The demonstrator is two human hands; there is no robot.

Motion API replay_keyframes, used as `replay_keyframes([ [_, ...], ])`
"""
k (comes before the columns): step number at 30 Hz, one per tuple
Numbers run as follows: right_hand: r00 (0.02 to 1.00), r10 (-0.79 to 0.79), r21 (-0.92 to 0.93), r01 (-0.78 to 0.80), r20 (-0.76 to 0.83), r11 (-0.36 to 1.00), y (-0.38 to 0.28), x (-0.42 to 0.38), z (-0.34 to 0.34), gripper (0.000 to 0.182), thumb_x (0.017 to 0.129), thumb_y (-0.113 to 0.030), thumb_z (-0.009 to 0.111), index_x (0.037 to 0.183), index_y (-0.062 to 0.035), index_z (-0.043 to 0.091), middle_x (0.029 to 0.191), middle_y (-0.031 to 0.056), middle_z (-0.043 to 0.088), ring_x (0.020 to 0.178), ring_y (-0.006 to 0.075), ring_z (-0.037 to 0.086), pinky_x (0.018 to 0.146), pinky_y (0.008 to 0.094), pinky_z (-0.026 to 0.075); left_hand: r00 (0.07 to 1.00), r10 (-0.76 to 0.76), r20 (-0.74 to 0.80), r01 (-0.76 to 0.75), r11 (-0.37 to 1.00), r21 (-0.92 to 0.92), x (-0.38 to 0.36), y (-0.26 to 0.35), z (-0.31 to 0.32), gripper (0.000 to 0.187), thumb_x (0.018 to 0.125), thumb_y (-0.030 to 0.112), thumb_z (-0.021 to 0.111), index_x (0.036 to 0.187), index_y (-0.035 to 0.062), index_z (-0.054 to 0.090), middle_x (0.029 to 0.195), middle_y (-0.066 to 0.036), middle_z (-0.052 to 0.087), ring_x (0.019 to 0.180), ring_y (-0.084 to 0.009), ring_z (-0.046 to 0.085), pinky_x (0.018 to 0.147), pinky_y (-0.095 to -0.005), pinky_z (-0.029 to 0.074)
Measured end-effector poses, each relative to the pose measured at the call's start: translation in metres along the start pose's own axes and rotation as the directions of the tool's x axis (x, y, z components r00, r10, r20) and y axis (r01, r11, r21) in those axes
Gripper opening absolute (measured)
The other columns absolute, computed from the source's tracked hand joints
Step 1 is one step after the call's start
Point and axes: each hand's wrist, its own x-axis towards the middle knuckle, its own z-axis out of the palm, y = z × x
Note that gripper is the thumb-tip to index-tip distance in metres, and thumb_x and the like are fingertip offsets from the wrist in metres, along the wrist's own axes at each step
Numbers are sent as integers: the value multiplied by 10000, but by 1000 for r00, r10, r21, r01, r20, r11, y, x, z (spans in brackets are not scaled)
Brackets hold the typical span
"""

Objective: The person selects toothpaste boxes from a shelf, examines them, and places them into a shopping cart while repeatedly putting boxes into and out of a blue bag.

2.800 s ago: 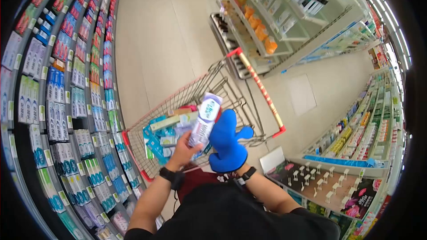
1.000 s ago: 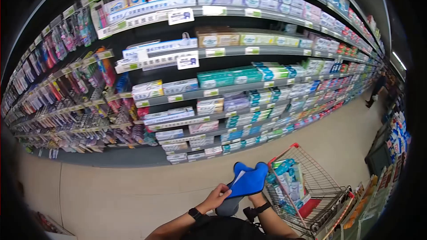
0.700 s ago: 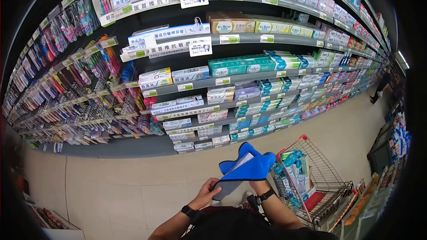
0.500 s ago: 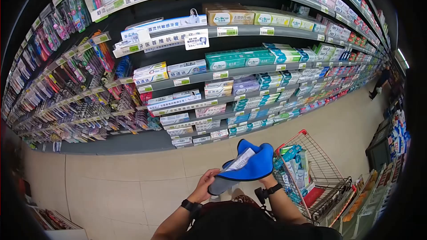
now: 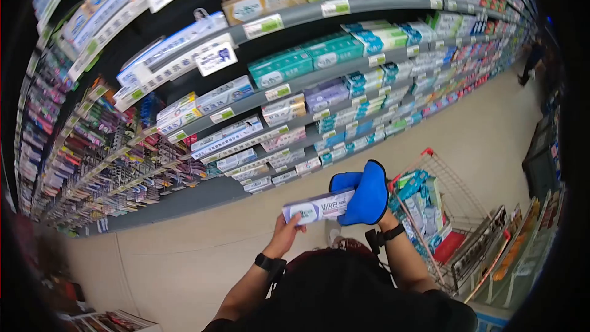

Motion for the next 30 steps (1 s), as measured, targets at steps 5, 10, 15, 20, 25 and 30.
replay_keyframes([
  [5, 1000, -31, -132, 32, 5, 991, 6, 9, -23, 387, 833, -214, 693, 1095, 13, 522, 1060, 136, 660, 870, 225, 626, 880, 414, 500, 991, 70, -118, -31, 952, 305, 47, 38, 38, 282, 1012, 293, 571, 1079, 21, 598, 850, -25, 616, 656, -94, 522, 591, -250, 446],
  [10, 979, -106, -212, 67, -175, 975, 19, 37, -49, 375, 821, -239, 699, 1057, 10, 547, 1037, 132, 669, 851, 227, 623, 864, 415, 496, 999, -29, -42, 47, 840, 540, 89, 46, 60, 326, 1011, 309, 570, 1093, -5, 606, 880, -37, 639, 751, -113, 566, 656, -269, 470],
  [15, 952, -183, -301, 104, -247, 948, 23, 77, -85, 366, 810, -264, 705, 1018, 6, 572, 1015, 129, 679, 832, 228, 621, 849, 417, 493, 991, -132, 16, 89, 746, 660, 125, 47, 74, 344, 1002, 283, 590, 1182, -7, 549, 993, -48, 632, 854, -120, 579, 727, -283, 489],
  [20, 952, -217, -331, 138, -215, 933, 13, 111, -116, 363, 799, -290, 711, 980, 3, 596, 992, 125, 688, 812, 230, 618, 833, 418, 490, 993, 52, 101, -113, 557, 823, 163, 33, 78, 513, 901, 268, 724, 1257, 15, 456, 1032, -104, 625, 838, -159, 586, 738, -302, 496],
  [25, 944, -138, -97, 114, -300, 989, 26, 128, -133, 292, 654, -261, 725, 818, -39, 630, 894, 85, 700, 723, 262, 560, 742, 423, 405, 944, -125, 304, -258, 290, 922, 191, 58, 110, 479, 844, 263, 764, 1207, 48, 537, 1047, -175, 676, 998, -321, 665, 838, -380, 511],
  [30, 947, -117, -251, 40, -300, 967, 76, 112, -145, 267, 544, -207, 723, 761, -65, 662, 844, 62, 697, 601, 274, 397, 652, 408, 306, 724, -592, 353, -429, 14, 903, 231, 50, 108, 580, 847, 454, 719, 1205, 37, 536, 1042, -206, 678, 986, -371, 653, 833, -429, 506],
])
